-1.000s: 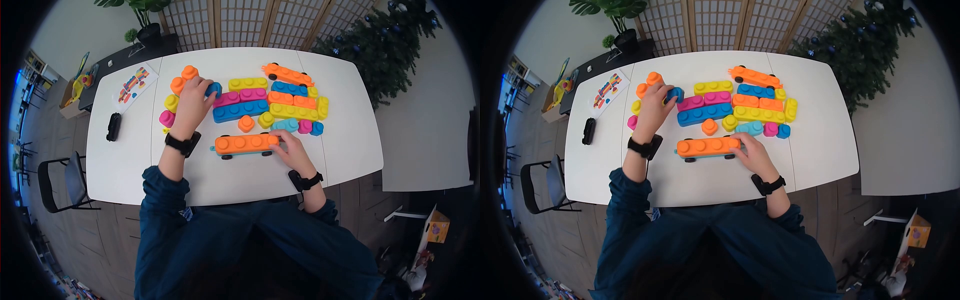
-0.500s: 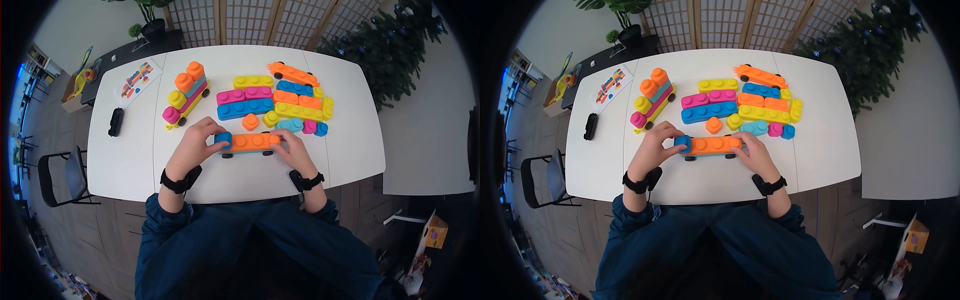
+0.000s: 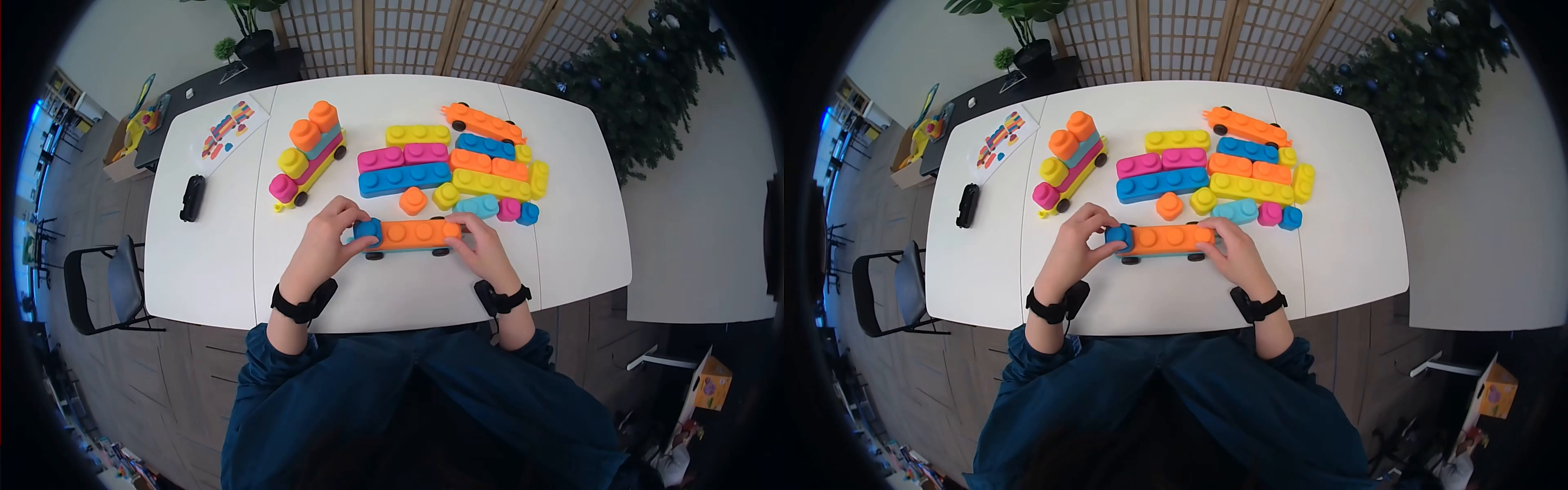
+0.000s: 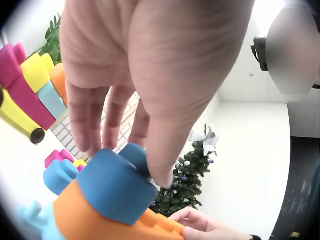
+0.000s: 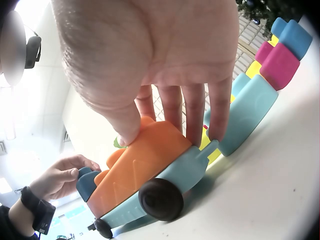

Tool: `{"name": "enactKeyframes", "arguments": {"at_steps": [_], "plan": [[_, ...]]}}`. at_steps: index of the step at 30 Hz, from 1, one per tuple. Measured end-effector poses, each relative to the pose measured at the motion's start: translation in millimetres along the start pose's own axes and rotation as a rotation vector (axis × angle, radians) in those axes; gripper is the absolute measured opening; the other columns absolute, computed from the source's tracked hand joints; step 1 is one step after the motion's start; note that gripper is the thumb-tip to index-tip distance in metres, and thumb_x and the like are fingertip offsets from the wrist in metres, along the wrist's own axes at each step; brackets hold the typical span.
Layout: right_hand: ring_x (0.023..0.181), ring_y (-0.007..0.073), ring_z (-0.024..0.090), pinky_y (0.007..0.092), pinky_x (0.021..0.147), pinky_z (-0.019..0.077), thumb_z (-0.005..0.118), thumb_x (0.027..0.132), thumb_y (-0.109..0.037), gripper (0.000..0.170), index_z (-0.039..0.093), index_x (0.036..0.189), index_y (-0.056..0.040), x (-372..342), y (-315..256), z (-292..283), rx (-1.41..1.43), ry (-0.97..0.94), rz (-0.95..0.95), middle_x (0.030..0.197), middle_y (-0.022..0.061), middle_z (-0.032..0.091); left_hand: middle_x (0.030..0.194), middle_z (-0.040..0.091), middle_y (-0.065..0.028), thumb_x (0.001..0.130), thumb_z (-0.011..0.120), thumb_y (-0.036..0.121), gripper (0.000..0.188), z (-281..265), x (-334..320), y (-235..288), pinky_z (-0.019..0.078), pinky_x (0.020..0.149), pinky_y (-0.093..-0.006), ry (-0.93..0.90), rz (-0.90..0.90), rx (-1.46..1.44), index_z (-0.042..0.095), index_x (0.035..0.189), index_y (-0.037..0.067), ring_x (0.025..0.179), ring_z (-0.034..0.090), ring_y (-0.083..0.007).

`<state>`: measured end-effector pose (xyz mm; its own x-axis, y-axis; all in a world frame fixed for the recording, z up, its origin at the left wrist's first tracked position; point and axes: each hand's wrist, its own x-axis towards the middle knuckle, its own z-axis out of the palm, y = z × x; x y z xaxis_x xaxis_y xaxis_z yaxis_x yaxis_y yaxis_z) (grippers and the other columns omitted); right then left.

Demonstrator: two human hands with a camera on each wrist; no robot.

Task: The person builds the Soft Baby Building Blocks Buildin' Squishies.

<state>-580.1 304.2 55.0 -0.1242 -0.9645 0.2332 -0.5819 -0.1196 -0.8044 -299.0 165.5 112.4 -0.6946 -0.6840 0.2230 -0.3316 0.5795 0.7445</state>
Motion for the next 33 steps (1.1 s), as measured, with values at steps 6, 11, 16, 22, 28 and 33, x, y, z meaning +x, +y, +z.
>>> {"name": "enactKeyframes", "arguments": {"at_steps": [6,11,16,22,28,33], "plan": [[0.106,0.0335,0.066,0.036,0.09,0.0528,0.074,0.091,-0.014,0.033,0.061,0.119,-0.0037,-1.2,4.6,1.0,0.009,-0.003,0.003,0.115,0.0137,0.067,0.111,0.068,-0.013,0.073,0.087,0.008,0.05,3.5,-2.9,-1.1,0.0542,0.09,-0.04,-0.078,0.03,0.033,0.064,0.117,0.006,0.102,0.065,-0.035],[0.106,0.0335,0.066,0.0363,0.09,0.0528,0.074,0.091,-0.015,0.033,0.061,0.12,-0.0039,-1.0,3.3,0.5,0.0,-0.004,-0.006,0.115,0.0134,0.067,0.109,0.069,-0.014,0.071,0.086,0.006,0.053,10.9,-3.0,-5.6,0.0546,0.09,-0.041,-0.097,-0.022,0.068,0.063,0.119,0.008,0.102,0.066,-0.0364],[0.107,0.0333,0.066,0.0364,0.091,0.0529,0.074,0.09,-0.014,0.034,0.061,0.12,-0.0038,-0.4,4.0,1.2,-0.001,-0.002,-0.014,0.115,0.0132,0.067,0.11,0.07,-0.0129,0.071,0.086,0.005,0.056,8.4,-1.6,-7.8,0.0537,0.092,-0.04,-0.127,-0.009,0.071,0.064,0.122,0.008,0.102,0.066,-0.0356],[0.106,0.0331,0.066,0.0363,0.091,0.0528,0.075,0.09,-0.014,0.033,0.062,0.119,-0.0034,-0.1,3.7,1.3,0.004,-0.004,-0.008,0.115,0.0131,0.067,0.109,0.07,-0.0139,0.071,0.086,0.007,0.055,8.1,-2.3,-5.7,0.0536,0.092,-0.041,-0.124,-0.017,0.095,0.063,0.121,0.009,0.104,0.064,-0.036],[0.108,0.0328,0.066,0.0362,0.092,0.0527,0.076,0.09,-0.016,0.035,0.062,0.12,-0.0037,4.5,-6.5,-7.4,-0.008,-0.043,-0.002,0.118,0.0132,0.067,0.114,0.067,-0.0146,0.073,0.085,0.009,0.055,12.8,-5.1,0.5,0.0531,0.092,-0.042,-0.066,-0.007,0.085,0.062,0.123,0.008,0.105,0.063,-0.0368],[0.11,0.0325,0.066,0.0362,0.094,0.0524,0.076,0.089,-0.018,0.035,0.063,0.118,-0.0031,23.0,-16.1,-34.2,-0.123,0.025,-0.032,0.119,0.0121,0.068,0.112,0.068,-0.0141,0.073,0.084,0.007,0.053,14.7,-4.1,-3.0,0.0535,0.091,-0.042,-0.077,-0.015,0.06,0.062,0.122,0.008,0.105,0.064,-0.037]]}}
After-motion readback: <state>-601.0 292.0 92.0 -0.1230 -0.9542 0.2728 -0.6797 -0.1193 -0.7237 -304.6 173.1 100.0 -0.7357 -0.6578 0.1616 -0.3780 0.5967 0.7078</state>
